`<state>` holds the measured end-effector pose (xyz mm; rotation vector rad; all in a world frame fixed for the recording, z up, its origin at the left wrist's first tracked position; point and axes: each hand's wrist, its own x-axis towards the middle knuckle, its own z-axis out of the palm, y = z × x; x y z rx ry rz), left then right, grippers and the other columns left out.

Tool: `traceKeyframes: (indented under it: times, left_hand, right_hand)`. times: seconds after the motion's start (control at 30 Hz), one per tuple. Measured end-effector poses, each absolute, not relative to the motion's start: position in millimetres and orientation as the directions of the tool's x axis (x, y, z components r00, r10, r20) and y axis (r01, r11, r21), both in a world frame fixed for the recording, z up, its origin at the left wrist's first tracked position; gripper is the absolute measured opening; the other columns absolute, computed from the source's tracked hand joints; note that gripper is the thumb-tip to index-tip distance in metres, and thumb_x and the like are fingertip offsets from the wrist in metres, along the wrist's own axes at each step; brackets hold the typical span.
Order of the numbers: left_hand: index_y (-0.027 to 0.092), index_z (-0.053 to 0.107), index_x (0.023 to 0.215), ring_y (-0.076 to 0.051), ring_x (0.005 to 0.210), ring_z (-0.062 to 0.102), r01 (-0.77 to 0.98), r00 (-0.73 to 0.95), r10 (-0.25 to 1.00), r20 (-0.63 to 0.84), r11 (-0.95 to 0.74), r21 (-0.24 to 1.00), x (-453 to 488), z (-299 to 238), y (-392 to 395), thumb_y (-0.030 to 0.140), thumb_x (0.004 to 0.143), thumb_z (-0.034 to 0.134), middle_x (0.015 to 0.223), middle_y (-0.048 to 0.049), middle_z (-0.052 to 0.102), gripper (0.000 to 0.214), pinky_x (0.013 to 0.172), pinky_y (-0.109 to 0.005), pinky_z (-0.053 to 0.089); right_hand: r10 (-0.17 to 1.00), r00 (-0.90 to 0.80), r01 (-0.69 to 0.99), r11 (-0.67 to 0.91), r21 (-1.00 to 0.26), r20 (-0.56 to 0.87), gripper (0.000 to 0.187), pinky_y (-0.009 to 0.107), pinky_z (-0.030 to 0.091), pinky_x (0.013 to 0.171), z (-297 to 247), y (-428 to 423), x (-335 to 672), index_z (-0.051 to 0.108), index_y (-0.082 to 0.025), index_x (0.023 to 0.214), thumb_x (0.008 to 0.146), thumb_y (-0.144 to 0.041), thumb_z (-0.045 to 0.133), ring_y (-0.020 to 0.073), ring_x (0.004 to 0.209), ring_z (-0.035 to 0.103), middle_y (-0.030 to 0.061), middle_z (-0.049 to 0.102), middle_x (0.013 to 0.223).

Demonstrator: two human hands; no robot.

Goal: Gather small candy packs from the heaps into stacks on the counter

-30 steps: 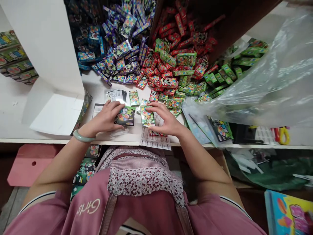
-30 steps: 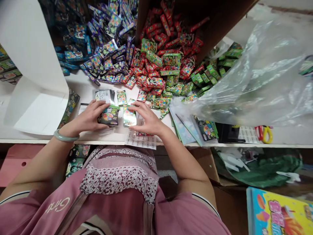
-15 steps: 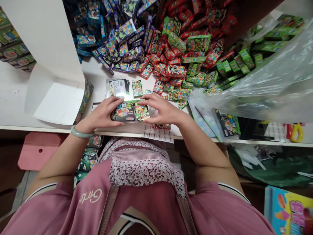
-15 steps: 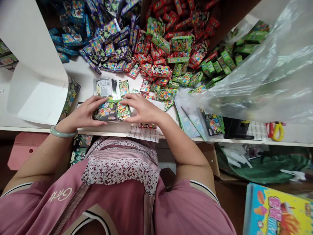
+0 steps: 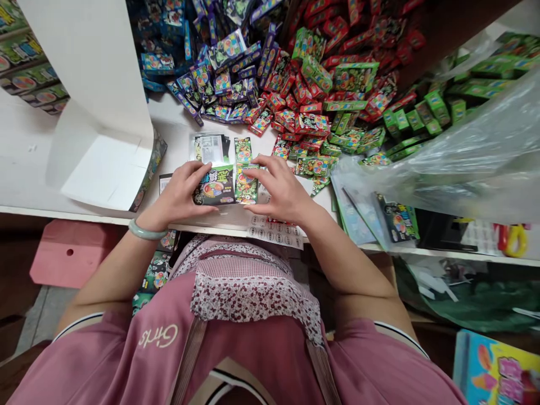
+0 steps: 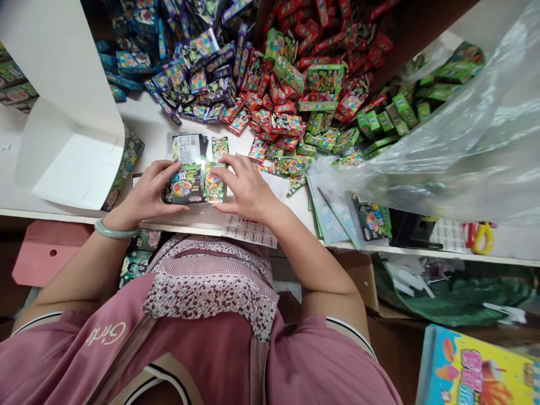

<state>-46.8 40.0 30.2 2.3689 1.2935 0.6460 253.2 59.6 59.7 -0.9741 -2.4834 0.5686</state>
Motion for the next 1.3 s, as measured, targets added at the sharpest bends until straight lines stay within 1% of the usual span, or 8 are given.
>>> traceKeyframes:
  times: [0.4,0.57,0.67,0.73,0.87,1.03,1.13,1.3]
  left_hand:
    - [0.024,0.042,0.151,-0.035,0.121,0.054,0.660,0.517,0.827,0.223,-0.550,0.512,-46.0,24.0,28.2,0.068,0.072,0.077,0.133,-0.0162,0.055,0.097,0.105,-0.052,0.047]
    - [0.024,0.039,0.153,-0.035,0.121,0.055,0.659,0.530,0.795,0.295,-0.605,0.446,-46.2,21.0,27.9,0.065,0.077,0.074,0.133,-0.0171,0.056,0.094,0.105,-0.051,0.046]
    - [0.024,0.035,0.155,-0.036,0.120,0.056,0.689,0.503,0.787,0.357,-0.615,0.383,-48.7,16.9,27.6,0.064,0.078,0.074,0.133,-0.0184,0.055,0.096,0.102,-0.051,0.047]
    - [0.024,0.033,0.156,-0.036,0.120,0.056,0.718,0.477,0.793,0.378,-0.600,0.353,-49.6,12.9,27.0,0.063,0.078,0.075,0.133,-0.0187,0.055,0.097,0.101,-0.051,0.048]
    - [0.024,0.033,0.155,-0.036,0.118,0.058,0.742,0.476,0.801,0.362,-0.587,0.322,-48.5,5.2,25.5,0.062,0.078,0.075,0.131,-0.0187,0.056,0.096,0.099,-0.052,0.049]
    - [0.023,0.033,0.154,-0.036,0.114,0.059,0.751,0.473,0.802,0.365,-0.583,0.309,-46.7,2.1,25.0,0.060,0.079,0.074,0.129,-0.0186,0.057,0.094,0.097,-0.051,0.050]
    - [0.024,0.035,0.153,-0.036,0.114,0.059,0.750,0.476,0.808,0.347,-0.579,0.319,-45.8,1.8,26.3,0.059,0.078,0.076,0.128,-0.0183,0.057,0.093,0.097,-0.052,0.051]
    - [0.022,0.036,0.151,-0.036,0.113,0.060,0.740,0.501,0.795,0.343,-0.599,0.307,-46.4,0.7,29.0,0.060,0.078,0.075,0.126,-0.0180,0.057,0.091,0.095,-0.050,0.052]
  right_hand:
    - [0.602,-0.774,0.443,0.736,-0.512,0.195,0.057,0.056,0.043,0.105,53.9,63.7,252.1,0.056,-0.025,0.124,0.075,-0.043,0.079,0.0332,0.122,0.049,0.0123,0.053,0.132]
    - [0.585,-0.795,0.431,0.730,-0.531,0.160,0.063,0.054,0.042,0.112,49.9,65.1,242.4,0.053,-0.025,0.134,0.079,-0.046,0.078,0.0327,0.134,0.047,0.0139,0.052,0.142]
    - [0.666,-0.725,0.489,0.676,-0.551,0.174,0.077,0.053,0.039,0.117,44.4,59.1,235.9,0.046,-0.024,0.144,0.080,-0.053,0.078,0.0328,0.142,0.042,0.0156,0.047,0.152]
    - [0.721,-0.672,0.535,0.633,-0.559,0.173,0.069,0.054,0.041,0.114,42.2,52.7,231.9,0.047,-0.020,0.144,0.087,-0.053,0.070,0.0322,0.136,0.048,0.0161,0.054,0.146]
    - [0.765,-0.634,0.572,0.560,-0.599,0.110,0.047,0.053,0.047,0.105,42.3,44.2,226.5,0.051,-0.016,0.143,0.101,-0.036,0.050,0.0296,0.121,0.059,0.0144,0.069,0.128]
    - [0.836,-0.543,0.524,0.412,-0.746,0.080,0.045,0.046,0.050,0.104,40.1,44.5,221.3,0.049,-0.018,0.144,0.101,-0.029,0.046,0.0245,0.116,0.064,0.0128,0.069,0.128]
    - [0.849,-0.528,0.503,0.326,-0.801,0.014,0.044,0.045,0.052,0.102,36.5,45.5,215.3,0.048,-0.014,0.142,0.100,-0.027,0.046,0.0237,0.112,0.066,0.0152,0.070,0.125]
    - [0.899,-0.427,0.485,0.136,-0.864,-0.098,0.046,0.045,0.053,0.103,34.9,51.1,209.7,0.046,-0.016,0.143,0.098,-0.025,0.049,0.0233,0.108,0.068,0.0158,0.070,0.126]
